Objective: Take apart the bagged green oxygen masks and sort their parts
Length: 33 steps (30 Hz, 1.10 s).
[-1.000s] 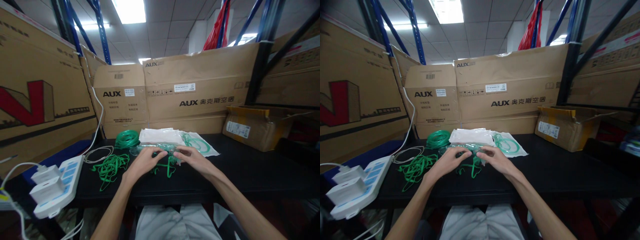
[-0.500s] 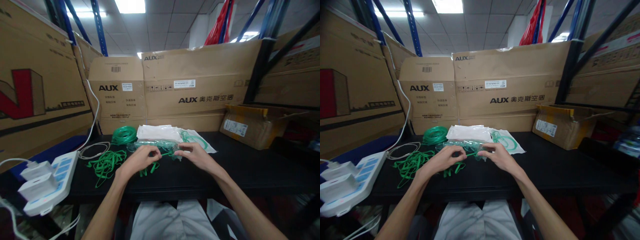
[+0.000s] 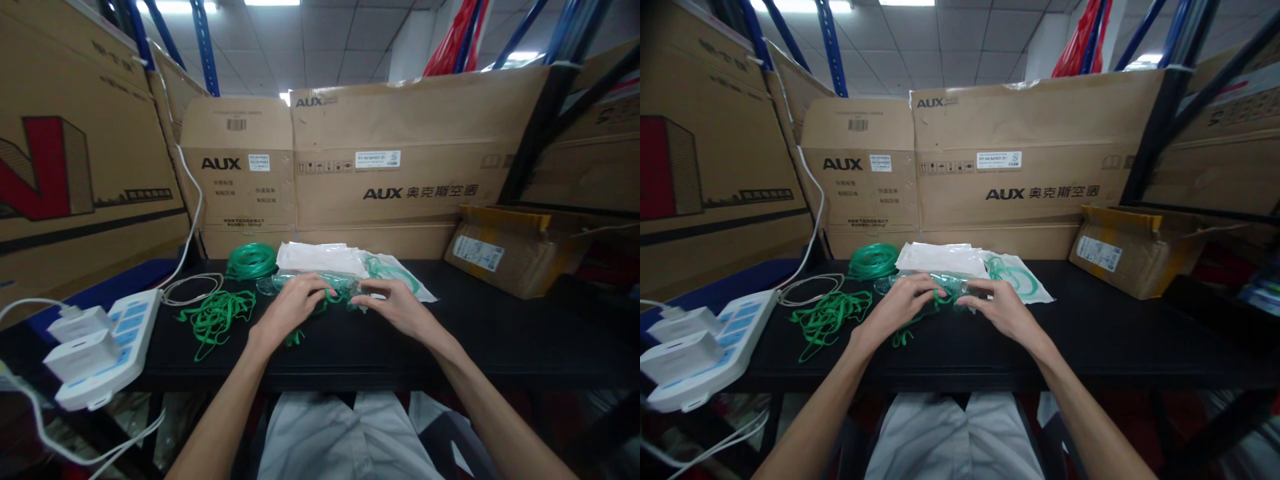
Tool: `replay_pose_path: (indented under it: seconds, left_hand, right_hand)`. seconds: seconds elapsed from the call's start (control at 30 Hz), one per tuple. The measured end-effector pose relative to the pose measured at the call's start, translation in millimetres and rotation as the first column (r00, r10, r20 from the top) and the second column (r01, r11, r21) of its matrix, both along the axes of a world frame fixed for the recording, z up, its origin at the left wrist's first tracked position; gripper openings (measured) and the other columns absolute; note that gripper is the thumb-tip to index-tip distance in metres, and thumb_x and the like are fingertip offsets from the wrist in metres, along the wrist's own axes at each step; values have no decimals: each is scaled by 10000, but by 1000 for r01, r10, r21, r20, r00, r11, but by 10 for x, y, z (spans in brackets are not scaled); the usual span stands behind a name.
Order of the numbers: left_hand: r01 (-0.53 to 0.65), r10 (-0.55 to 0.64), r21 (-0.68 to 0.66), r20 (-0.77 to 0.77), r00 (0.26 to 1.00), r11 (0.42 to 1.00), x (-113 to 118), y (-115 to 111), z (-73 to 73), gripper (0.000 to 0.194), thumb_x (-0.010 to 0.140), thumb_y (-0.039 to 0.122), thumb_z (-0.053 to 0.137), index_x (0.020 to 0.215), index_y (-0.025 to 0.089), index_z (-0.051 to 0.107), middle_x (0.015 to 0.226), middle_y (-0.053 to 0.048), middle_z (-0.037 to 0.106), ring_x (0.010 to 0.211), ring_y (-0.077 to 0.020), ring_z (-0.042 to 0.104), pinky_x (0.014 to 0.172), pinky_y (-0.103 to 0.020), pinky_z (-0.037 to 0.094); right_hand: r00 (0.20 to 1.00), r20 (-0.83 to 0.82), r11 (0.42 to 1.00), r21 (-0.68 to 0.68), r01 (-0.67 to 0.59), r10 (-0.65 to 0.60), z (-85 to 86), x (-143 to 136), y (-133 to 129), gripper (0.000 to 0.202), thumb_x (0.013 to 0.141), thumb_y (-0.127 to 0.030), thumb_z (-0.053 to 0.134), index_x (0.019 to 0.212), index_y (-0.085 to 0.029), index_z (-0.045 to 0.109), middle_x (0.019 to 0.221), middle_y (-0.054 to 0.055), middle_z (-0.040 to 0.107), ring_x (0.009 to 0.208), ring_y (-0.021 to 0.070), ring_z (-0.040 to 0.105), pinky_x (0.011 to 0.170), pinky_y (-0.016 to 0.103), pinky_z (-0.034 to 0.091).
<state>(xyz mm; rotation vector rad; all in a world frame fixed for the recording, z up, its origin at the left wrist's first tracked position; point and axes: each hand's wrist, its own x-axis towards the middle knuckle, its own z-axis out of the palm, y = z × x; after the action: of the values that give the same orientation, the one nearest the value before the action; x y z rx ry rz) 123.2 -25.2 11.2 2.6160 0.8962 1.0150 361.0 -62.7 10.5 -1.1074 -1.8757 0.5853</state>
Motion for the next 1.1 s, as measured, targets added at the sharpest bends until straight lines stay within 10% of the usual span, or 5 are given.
replay_pose_path:
  seconds: [0.47,0.7,1.1]
  left_hand:
    - [-226,231,-58,132,964,972,-221,26,122,312,950,419,582,876,204,795,871,-37,753,825,-190,670,770,-279,463]
    - [-109,115,-54,124,986,993,76,-155,145,453,888,506,660,1255,244,700,1173,-42,735,934,-198,676,864,-295,503]
    - [-62,63,-46,16,998,997,98,-168,106,169,943,306,628,958,246,785,987,21,792,927,-202,719,852,-257,484]
  right_hand:
    - [893,-396,977,-110,185,-214,231,147,-130,488,677,-579,806,894,-145,753,924,84,722,760,220,650,702,368,608]
    - [988,-144,997,-47,-61,54,239,31,-200,309,813,-498,725,790,-190,722,794,29,685,800,211,638,790,323,525]
    - [994,-105,999,-30,-15,11,152,-40,-136,331,821,-509,707,772,-182,695,778,27,656,778,212,623,732,310,518]
